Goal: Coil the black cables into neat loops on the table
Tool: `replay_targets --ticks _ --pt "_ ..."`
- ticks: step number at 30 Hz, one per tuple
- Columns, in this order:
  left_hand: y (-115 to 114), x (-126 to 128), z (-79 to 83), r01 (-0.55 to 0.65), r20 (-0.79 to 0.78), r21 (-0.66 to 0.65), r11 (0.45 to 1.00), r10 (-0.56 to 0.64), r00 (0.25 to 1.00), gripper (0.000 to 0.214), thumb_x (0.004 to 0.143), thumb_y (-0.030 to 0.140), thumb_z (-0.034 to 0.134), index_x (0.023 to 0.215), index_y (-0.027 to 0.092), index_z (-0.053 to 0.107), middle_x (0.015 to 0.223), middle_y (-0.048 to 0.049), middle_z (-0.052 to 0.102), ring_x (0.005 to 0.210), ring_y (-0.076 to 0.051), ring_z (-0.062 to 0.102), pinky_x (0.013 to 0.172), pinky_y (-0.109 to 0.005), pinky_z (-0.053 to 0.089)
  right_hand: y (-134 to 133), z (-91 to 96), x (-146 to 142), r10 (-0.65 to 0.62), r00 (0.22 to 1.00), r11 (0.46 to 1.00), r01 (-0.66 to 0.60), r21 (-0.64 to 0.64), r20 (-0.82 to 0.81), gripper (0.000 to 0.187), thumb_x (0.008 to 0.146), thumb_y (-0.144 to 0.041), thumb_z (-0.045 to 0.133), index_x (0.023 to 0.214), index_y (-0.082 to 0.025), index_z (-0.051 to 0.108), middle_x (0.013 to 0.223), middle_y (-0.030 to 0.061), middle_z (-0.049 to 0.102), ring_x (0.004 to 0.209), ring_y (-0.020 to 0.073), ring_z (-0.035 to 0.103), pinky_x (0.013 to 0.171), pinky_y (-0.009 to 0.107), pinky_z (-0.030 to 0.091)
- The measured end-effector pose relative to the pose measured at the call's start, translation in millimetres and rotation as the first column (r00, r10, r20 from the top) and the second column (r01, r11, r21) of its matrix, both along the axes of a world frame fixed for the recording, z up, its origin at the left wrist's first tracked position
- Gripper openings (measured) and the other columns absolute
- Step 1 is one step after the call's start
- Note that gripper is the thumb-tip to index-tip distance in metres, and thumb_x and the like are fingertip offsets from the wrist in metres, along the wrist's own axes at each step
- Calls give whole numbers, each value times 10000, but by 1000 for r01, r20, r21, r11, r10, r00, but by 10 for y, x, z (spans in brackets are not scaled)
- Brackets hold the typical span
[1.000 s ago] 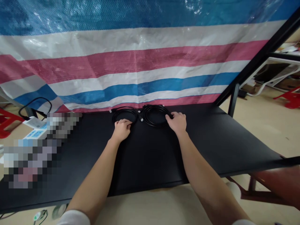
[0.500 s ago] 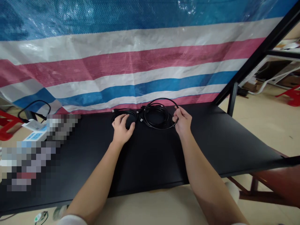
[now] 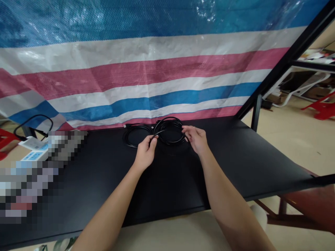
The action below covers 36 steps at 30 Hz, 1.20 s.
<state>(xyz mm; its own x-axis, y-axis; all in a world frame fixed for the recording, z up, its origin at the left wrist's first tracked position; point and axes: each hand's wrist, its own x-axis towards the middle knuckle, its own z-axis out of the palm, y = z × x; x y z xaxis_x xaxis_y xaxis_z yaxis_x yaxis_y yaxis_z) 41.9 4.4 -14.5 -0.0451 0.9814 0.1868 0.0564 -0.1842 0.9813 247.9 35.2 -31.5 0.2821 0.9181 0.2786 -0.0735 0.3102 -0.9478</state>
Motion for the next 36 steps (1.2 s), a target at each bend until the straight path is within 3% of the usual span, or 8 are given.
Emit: replay_targets --ticks 4,12,15,20,24,28,31,36 --pt "72 -105 92 -38 243 4 999 36 969 412 711 485 656 519 184 450 415 81 285 342 -42 263 349 -182 213 64 -76 222 -368 853 909 414 -48 371 366 793 -445 473 879 -166 694 805 74 667 604 140 529 581 303 447" --pt "139 -457 274 -78 591 -190 979 177 787 484 810 486 529 492 192 312 443 80 217 303 -32 178 313 -177 203 106 -203 219 -95 439 913 396 -98 893 210 704 -154 500 817 -156 677 965 121 669 974 248 573 915 415 396" --pt "161 -560 266 -90 625 -194 977 194 756 376 824 395 506 526 188 408 455 74 251 314 -39 207 325 -180 238 114 -182 218 -163 473 864 492 -106 866 143 639 -115 509 734 -166 602 853 118 649 906 254 584 867 410 420" --pt "265 -641 158 -150 622 -213 966 252 741 334 807 395 516 556 200 413 469 71 276 353 -62 288 372 -193 315 121 -95 351 -477 769 723 619 -308 425 132 681 -151 466 760 -235 401 677 11 588 616 163 572 579 295 454" --pt "353 -678 25 -421 298 -229 878 475 828 375 819 460 440 540 219 371 510 30 397 523 -132 502 531 -249 438 81 -50 577 -571 808 774 473 -421 -142 132 686 -150 388 735 -246 312 609 -59 536 365 88 398 375 213 316" --pt "348 -706 -47 -641 -280 -64 765 603 747 333 839 379 394 543 230 430 599 -44 545 782 -236 597 715 -338 457 9 -70 785 -601 723 793 485 -369 -340 112 752 -226 344 678 -249 263 505 -98 339 343 80 306 378 214 319" --pt "323 -660 -51 -541 -514 -82 837 430 743 349 854 354 370 540 232 464 651 -101 616 852 -296 622 762 -390 451 -28 -48 745 -644 736 758 579 -300 -207 226 787 -365 379 662 -259 224 506 -106 234 384 93 307 435 242 375" --pt "306 -480 6 -433 -714 -67 899 260 650 336 882 286 336 806 178 645 1040 -186 671 1140 -327 550 897 -423 423 -60 122 235 -558 698 715 679 -167 449 481 532 -394 730 734 -252 317 689 -44 479 685 170 538 699 340 465"
